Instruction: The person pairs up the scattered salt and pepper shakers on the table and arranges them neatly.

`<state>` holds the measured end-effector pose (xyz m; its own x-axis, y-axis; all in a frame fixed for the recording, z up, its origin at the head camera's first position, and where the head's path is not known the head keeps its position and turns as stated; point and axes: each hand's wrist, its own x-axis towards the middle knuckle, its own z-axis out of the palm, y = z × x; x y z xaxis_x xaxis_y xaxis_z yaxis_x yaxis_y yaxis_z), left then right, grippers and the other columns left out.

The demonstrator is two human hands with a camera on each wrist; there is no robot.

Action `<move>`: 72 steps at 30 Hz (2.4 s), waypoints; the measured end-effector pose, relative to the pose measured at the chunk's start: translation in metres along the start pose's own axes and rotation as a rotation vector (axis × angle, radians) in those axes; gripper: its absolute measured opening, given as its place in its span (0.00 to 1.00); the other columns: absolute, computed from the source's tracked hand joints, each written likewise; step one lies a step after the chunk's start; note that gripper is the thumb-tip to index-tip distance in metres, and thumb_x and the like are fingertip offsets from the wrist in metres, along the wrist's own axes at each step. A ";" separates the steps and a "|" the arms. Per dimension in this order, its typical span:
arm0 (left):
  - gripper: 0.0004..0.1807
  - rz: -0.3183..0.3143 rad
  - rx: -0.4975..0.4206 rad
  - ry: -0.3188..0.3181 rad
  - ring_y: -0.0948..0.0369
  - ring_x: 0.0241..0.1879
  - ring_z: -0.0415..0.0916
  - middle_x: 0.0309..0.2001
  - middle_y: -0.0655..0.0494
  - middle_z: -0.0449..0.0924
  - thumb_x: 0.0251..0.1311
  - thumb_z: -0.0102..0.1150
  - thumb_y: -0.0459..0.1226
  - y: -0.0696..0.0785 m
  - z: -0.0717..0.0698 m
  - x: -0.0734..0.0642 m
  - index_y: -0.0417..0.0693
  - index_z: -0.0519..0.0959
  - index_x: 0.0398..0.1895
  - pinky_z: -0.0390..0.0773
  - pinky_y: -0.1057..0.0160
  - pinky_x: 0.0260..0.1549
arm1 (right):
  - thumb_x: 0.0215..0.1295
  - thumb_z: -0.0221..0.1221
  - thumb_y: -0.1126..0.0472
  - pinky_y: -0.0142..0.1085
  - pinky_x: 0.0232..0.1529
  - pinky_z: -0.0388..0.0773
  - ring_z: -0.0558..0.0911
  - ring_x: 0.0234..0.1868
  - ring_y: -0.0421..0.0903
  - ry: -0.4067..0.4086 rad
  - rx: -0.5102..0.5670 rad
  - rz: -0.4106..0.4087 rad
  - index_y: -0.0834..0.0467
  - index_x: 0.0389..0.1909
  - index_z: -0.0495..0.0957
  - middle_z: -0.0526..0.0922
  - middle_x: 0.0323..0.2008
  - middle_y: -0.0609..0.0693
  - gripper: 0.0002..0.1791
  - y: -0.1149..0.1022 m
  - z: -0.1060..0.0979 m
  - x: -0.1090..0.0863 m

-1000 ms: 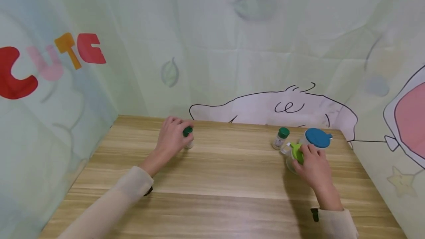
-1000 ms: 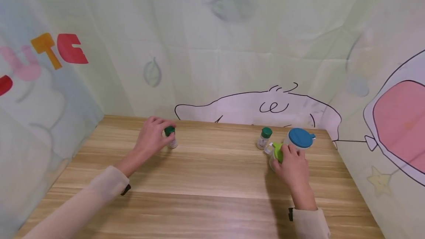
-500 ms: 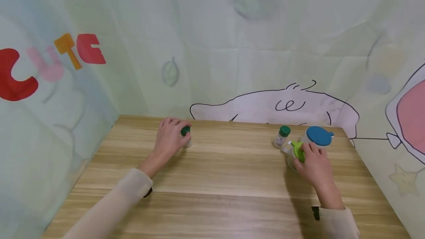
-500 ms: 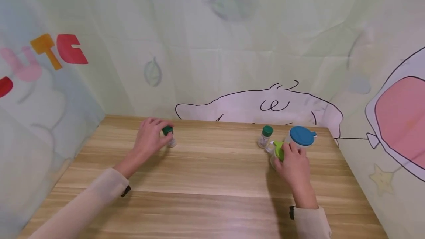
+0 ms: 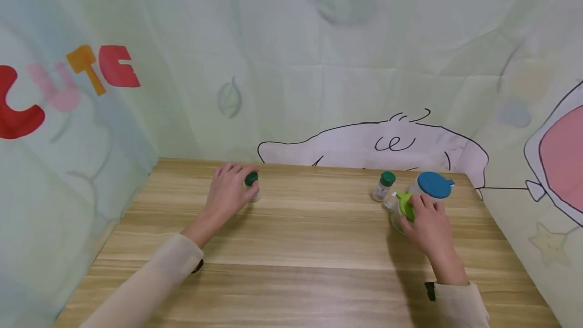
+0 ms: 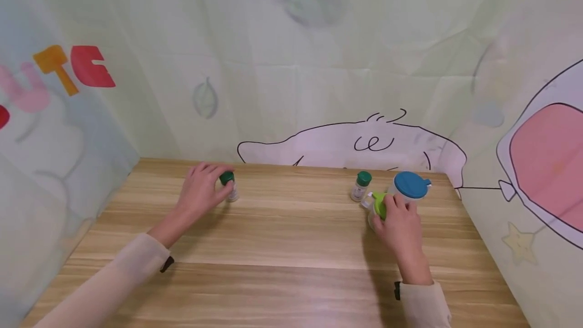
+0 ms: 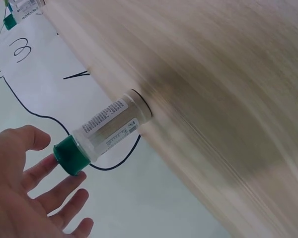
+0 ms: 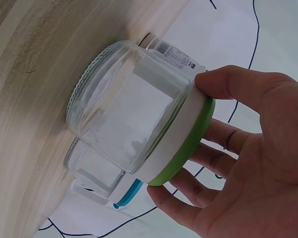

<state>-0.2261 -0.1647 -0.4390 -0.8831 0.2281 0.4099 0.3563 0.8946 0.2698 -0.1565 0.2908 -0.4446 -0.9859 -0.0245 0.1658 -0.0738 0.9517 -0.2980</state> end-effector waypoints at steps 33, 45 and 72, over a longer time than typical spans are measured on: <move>0.30 0.218 -0.010 0.008 0.41 0.67 0.76 0.67 0.38 0.80 0.62 0.72 0.37 -0.004 -0.001 -0.040 0.33 0.79 0.66 0.69 0.37 0.72 | 0.67 0.65 0.60 0.59 0.40 0.74 0.70 0.49 0.70 -0.001 0.016 0.008 0.70 0.54 0.72 0.74 0.54 0.68 0.23 0.001 0.002 0.000; 0.29 0.195 -0.009 0.009 0.40 0.65 0.78 0.64 0.37 0.81 0.60 0.73 0.36 -0.002 -0.001 -0.037 0.31 0.80 0.64 0.71 0.37 0.70 | 0.70 0.65 0.56 0.57 0.39 0.74 0.69 0.51 0.69 -0.033 0.024 0.060 0.70 0.57 0.72 0.74 0.58 0.69 0.25 0.000 -0.001 0.007; 0.28 0.198 -0.013 0.087 0.39 0.62 0.80 0.62 0.36 0.82 0.58 0.73 0.34 -0.006 0.005 -0.040 0.31 0.81 0.61 0.77 0.37 0.64 | 0.62 0.73 0.40 0.64 0.48 0.78 0.69 0.62 0.74 -0.097 0.144 0.108 0.66 0.78 0.61 0.63 0.70 0.78 0.54 0.016 -0.006 0.017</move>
<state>-0.1947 -0.1775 -0.4611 -0.7658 0.3646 0.5298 0.5250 0.8302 0.1874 -0.1740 0.3073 -0.4404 -0.9986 0.0388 0.0363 0.0188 0.8968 -0.4420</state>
